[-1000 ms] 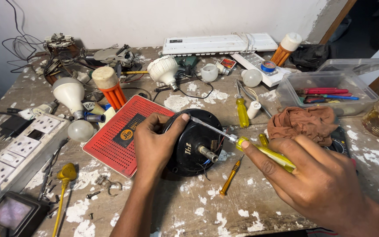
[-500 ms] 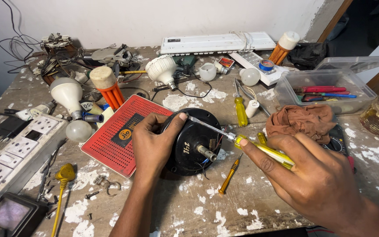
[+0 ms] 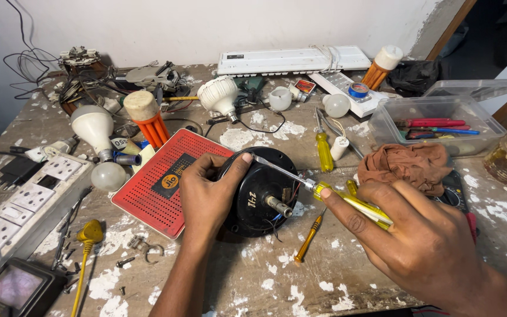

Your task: The person holds a black electric fan motor on a cluttered workbench and rotates it to view its sides, then uses a screwdriver to unscrew and pry at the motor housing while steadying it with the other hand.

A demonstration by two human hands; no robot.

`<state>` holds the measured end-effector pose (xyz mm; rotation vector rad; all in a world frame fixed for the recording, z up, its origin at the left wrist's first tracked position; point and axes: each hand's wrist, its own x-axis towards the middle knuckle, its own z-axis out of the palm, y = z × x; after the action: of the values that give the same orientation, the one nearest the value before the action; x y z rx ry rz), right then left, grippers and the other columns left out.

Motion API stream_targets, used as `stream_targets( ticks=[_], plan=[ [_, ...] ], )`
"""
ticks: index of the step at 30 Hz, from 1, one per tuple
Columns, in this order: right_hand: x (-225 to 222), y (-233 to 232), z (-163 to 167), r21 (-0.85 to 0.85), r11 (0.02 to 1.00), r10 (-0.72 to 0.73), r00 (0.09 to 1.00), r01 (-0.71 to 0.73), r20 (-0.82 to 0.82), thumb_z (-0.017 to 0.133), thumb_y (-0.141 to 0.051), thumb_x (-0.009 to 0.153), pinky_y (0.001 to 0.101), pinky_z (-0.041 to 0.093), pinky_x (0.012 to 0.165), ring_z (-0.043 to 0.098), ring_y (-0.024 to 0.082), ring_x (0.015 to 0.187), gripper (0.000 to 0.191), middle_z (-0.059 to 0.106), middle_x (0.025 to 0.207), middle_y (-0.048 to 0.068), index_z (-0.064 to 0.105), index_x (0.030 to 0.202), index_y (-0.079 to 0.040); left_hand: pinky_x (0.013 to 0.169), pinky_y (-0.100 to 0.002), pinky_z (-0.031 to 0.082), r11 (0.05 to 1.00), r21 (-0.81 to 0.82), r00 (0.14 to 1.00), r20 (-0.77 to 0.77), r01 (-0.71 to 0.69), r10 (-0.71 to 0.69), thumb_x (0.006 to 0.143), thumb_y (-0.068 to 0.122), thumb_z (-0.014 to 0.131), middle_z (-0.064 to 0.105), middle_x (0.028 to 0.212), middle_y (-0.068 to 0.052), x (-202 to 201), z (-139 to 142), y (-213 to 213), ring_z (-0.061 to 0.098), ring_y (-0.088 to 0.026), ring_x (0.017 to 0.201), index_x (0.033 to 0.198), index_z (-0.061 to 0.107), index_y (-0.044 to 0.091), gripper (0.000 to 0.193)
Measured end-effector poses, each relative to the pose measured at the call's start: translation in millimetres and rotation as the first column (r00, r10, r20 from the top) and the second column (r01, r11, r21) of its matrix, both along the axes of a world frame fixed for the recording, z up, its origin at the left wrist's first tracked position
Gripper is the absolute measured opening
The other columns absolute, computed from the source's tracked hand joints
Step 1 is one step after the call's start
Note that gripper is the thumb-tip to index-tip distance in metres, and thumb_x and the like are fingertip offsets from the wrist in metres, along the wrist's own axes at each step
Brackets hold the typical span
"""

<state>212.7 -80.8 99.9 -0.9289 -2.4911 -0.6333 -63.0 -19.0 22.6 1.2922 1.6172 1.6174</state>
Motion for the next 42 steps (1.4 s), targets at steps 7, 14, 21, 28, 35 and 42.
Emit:
stream_targets(
  ticks=[7,14,21,28,35,42],
  plan=[
    [-3,5,13,0.025,1.0,0.013,0.994,-0.016,0.105,0.076,-0.012,0.072,0.0339,0.056,0.057,0.068,0.021,0.083,0.069,0.064,0.094,0.005,0.07,0.139,-0.024,0.052,-0.027,0.049,1.0,0.011,0.999,-0.038,0.001,-0.001,0.082,0.038,0.084,0.072,0.065,-0.006,0,-5,3,0.063,-0.01,0.056,0.078,0.074,0.0,0.039],
    [4,-14,31,-0.026,0.997,-0.075,0.992,0.078,0.101,0.078,-0.028,0.079,0.0351,0.048,0.046,0.065,0.018,0.061,0.048,0.068,0.09,0.002,0.076,0.126,-0.017,0.049,-0.028,0.043,0.984,0.172,0.966,-0.243,-0.04,0.082,0.087,0.033,0.08,0.07,0.064,-0.006,13,-1,-10,0.058,-0.011,0.052,0.088,0.077,0.0,0.033],
    [22,-21,20,-0.026,0.987,-0.155,0.98,0.159,0.123,0.077,-0.039,0.084,0.0338,0.049,0.039,0.064,0.017,0.048,0.045,0.07,0.082,0.008,0.078,0.118,-0.009,0.047,-0.03,0.044,0.975,0.215,0.96,-0.256,-0.058,0.114,0.086,0.029,0.079,0.072,0.065,-0.008,26,9,-26,0.061,-0.014,0.049,0.089,0.077,0.0,0.029],
    [24,-43,-20,-0.098,0.969,-0.228,0.974,0.228,0.008,0.073,-0.036,0.09,0.037,0.059,0.051,0.072,0.022,0.055,0.047,0.073,0.083,0.014,0.074,0.122,-0.003,0.057,-0.032,0.054,0.933,0.345,0.911,-0.345,-0.099,0.224,0.087,0.026,0.08,0.075,0.075,-0.012,38,9,-36,0.072,-0.02,0.062,0.094,0.077,-0.002,0.029],
    [29,-46,-15,-0.614,0.697,-0.55,0.826,0.371,-0.125,0.079,-0.042,0.081,0.0404,0.061,0.067,0.08,0.026,0.075,0.054,0.081,0.087,0.009,0.072,0.129,-0.018,0.05,-0.032,0.051,0.917,0.389,0.884,-0.396,-0.085,0.25,0.086,0.026,0.082,0.072,0.071,-0.013,40,10,-45,0.069,-0.02,0.057,0.095,0.077,-0.003,0.031],
    [36,-50,-19,-0.311,0.92,-0.293,0.946,0.238,-0.142,0.076,-0.034,0.084,0.038,0.06,0.062,0.076,0.026,0.072,0.043,0.077,0.106,0.011,0.073,0.121,-0.011,0.046,-0.031,0.048,0.921,0.383,0.878,-0.413,-0.074,0.243,0.086,0.025,0.082,0.07,0.066,-0.012,44,11,-49,0.066,-0.018,0.053,0.094,0.077,-0.004,0.031]
  ],
)
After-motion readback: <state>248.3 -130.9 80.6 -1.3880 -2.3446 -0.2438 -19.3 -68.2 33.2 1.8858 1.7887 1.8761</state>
